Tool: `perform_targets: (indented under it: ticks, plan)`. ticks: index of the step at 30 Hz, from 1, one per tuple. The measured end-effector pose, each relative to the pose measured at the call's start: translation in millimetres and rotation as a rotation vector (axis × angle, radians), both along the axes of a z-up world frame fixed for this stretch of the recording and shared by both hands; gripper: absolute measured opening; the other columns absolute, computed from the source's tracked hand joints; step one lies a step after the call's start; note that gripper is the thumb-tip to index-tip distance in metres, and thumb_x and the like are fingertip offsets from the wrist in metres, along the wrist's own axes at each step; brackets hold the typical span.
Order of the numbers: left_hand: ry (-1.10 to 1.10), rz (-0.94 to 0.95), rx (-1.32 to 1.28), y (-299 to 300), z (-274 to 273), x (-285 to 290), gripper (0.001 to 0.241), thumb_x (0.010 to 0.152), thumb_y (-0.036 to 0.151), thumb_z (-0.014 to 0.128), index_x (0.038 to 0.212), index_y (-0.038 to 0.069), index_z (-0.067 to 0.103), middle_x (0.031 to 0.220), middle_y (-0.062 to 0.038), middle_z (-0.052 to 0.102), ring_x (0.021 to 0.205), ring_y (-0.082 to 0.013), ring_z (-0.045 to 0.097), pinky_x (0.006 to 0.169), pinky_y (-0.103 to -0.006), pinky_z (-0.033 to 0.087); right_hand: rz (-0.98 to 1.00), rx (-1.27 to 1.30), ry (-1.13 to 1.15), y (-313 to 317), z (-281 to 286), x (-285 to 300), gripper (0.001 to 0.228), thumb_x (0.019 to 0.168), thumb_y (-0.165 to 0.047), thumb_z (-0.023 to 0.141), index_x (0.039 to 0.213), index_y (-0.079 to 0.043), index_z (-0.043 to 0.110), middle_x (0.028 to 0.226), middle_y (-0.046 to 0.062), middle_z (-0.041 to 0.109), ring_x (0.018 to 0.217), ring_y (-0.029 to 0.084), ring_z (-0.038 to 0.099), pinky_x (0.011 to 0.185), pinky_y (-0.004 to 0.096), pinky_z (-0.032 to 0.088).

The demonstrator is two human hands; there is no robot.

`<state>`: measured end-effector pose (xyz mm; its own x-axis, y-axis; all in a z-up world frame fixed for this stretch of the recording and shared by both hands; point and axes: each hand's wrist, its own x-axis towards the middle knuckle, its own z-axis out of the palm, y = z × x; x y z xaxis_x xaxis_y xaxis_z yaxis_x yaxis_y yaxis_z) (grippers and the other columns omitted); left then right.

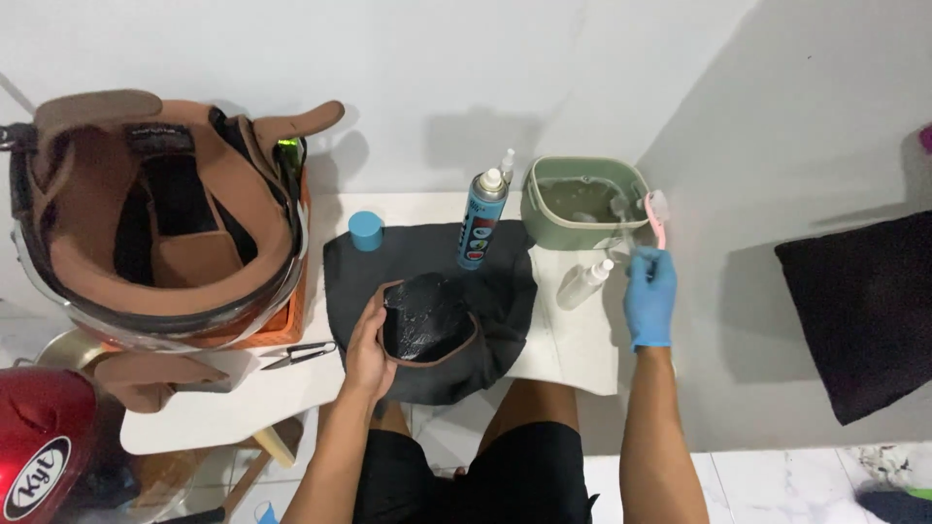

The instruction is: The person cleans a black helmet part by applying a white substance with a toothbrush and scrubbing it. They then wipe the part with a cloth and rinse the toothbrush in a bucket of water.

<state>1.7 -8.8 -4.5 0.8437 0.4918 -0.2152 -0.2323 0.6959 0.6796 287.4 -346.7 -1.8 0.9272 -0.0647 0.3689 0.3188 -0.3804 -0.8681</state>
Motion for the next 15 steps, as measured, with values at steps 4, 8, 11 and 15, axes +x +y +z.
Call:
perform_targets:
  ticks: [4,8,11,15]
  plan:
    - [-0.007,0.039,-0.035,-3.6,3.1,-0.1,0.059,0.104,0.018,0.046,0.159,0.006,0.028,0.157,-0.024,0.041,0.135,-0.0353,0.05,0.108,-0.0506,0.049,0.02,-0.062,0.049,7.9,-12.9,-4.3,0.008,0.104,-0.009,0.06,0.109,-0.01,0.066,0.079,0.011,0.067,0.08,0.022,0.064,0.08,0.041,0.052]
    - [-0.023,0.011,-0.008,-2.0,4.4,1.9,0.055,0.105,0.018,0.043,0.158,0.007,0.032,0.154,-0.026,0.044,0.134,-0.0364,0.052,0.104,-0.0517,0.052,-0.075,-0.159,0.12,10.9,-26.5,-18.2,0.01,0.104,-0.018,0.064,0.113,-0.017,0.068,0.094,0.01,0.074,0.091,0.027,0.071,0.086,0.043,0.056]
    - [-0.047,-0.02,0.018,0.4,-2.9,4.2,0.056,0.105,0.019,0.043,0.158,0.007,0.032,0.154,-0.027,0.044,0.135,-0.0392,0.051,0.105,-0.0546,0.051,-0.106,-0.2,0.063,10.5,-23.9,-38.4,0.014,0.102,-0.017,0.064,0.115,-0.014,0.069,0.107,0.016,0.074,0.103,0.035,0.071,0.091,0.046,0.056]
    - [-0.071,-0.03,0.054,2.4,-3.1,4.8,0.054,0.105,0.023,0.045,0.156,0.008,0.036,0.153,-0.027,0.045,0.135,-0.0396,0.051,0.105,-0.0557,0.051,-0.169,-0.146,-0.129,-0.8,-16.0,-65.9,0.03,0.095,-0.006,0.07,0.125,-0.007,0.068,0.116,0.019,0.069,0.107,0.034,0.068,0.09,0.043,0.056]
